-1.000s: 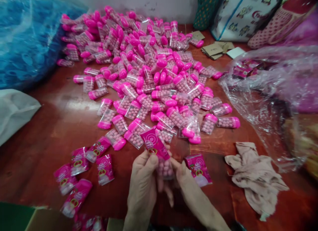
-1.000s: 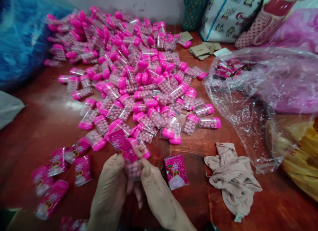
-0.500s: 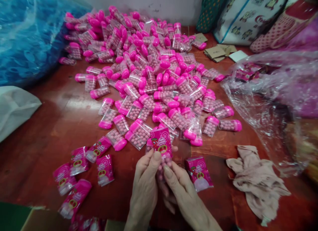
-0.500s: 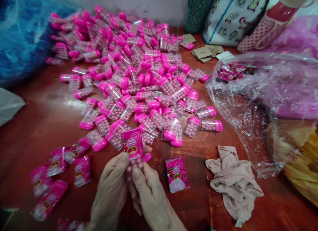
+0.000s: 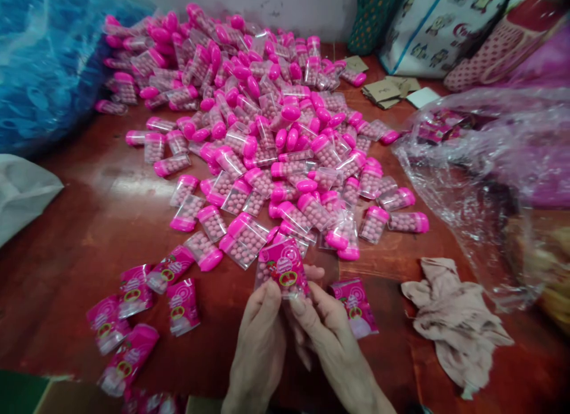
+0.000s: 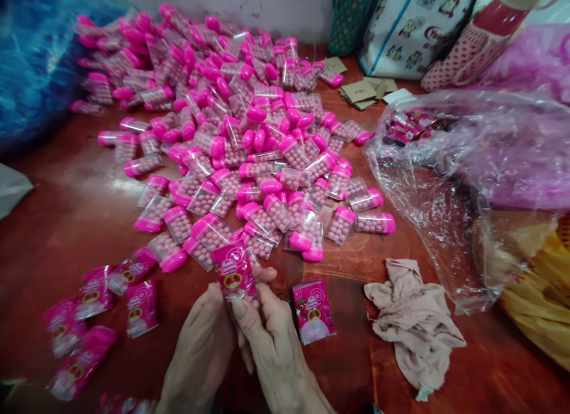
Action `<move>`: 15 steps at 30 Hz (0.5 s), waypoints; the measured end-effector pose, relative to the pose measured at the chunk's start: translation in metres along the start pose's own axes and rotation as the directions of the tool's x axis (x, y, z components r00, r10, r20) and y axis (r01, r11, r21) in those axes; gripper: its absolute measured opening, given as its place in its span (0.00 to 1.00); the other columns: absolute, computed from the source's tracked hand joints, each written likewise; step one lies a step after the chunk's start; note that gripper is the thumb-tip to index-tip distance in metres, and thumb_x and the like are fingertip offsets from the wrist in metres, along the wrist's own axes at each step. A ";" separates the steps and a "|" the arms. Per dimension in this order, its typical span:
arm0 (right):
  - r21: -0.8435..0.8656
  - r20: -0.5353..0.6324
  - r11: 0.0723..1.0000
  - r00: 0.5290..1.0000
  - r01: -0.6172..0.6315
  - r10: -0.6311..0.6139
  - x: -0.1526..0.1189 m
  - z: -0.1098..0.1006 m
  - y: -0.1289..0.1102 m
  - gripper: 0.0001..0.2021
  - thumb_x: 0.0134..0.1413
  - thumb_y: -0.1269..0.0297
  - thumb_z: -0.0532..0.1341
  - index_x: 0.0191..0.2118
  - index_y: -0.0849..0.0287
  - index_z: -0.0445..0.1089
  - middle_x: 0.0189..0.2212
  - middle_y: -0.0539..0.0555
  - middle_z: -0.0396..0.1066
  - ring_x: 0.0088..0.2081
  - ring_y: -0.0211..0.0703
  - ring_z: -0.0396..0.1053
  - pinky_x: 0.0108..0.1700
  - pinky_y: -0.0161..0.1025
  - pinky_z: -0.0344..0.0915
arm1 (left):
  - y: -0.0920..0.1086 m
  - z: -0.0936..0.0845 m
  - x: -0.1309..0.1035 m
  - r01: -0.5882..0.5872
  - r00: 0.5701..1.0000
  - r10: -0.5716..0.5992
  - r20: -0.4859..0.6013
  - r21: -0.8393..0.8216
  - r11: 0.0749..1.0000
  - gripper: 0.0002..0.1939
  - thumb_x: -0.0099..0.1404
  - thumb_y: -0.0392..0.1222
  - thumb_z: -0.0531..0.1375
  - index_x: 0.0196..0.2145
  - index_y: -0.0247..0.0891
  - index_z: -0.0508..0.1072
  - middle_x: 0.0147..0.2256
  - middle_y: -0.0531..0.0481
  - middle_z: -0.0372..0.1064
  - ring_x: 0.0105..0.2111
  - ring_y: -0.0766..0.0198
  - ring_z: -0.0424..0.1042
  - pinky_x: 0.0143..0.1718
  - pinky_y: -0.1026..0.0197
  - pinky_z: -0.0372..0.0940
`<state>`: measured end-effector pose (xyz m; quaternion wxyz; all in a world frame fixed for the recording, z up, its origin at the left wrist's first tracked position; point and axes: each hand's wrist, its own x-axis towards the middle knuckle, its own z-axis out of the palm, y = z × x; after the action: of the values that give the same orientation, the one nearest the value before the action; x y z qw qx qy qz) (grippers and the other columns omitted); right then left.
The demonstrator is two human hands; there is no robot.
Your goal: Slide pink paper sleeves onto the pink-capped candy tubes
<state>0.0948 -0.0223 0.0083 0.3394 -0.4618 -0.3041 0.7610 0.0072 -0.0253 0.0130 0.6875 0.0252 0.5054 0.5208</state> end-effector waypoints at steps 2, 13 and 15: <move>-0.020 0.033 1.000 0.999 0.013 -0.012 0.001 -0.002 -0.001 0.15 0.56 0.52 0.56 0.31 0.60 0.62 0.17 0.42 0.56 0.13 0.26 0.51 0.15 0.27 0.49 | 0.006 0.002 0.003 -0.023 1.000 0.023 0.018 0.019 1.000 0.15 0.56 0.48 0.61 0.33 0.32 0.76 0.18 0.51 0.69 0.12 0.69 0.62 0.12 0.66 0.60; -0.105 0.018 0.993 0.999 0.047 -0.046 0.003 -0.003 -0.005 0.13 0.61 0.55 0.50 0.39 0.60 0.64 0.17 0.43 0.59 0.13 0.28 0.54 0.15 0.27 0.54 | 0.007 0.005 0.008 0.031 0.997 -0.033 0.069 0.030 0.999 0.23 0.59 0.54 0.55 0.41 0.31 0.74 0.11 0.58 0.54 0.10 0.72 0.56 0.09 0.70 0.57; -0.113 0.043 0.993 0.999 0.037 -0.032 0.003 -0.004 -0.005 0.12 0.60 0.56 0.53 0.40 0.60 0.64 0.18 0.43 0.59 0.14 0.28 0.54 0.16 0.27 0.55 | 0.009 0.004 0.009 -0.003 0.996 0.001 0.089 0.029 1.000 0.20 0.58 0.52 0.58 0.39 0.31 0.74 0.13 0.56 0.59 0.10 0.73 0.56 0.09 0.71 0.56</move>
<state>0.0984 -0.0162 0.0088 0.3192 -0.4593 -0.3619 0.7458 0.0033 -0.0126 0.0133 0.7083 0.0587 0.4819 0.5124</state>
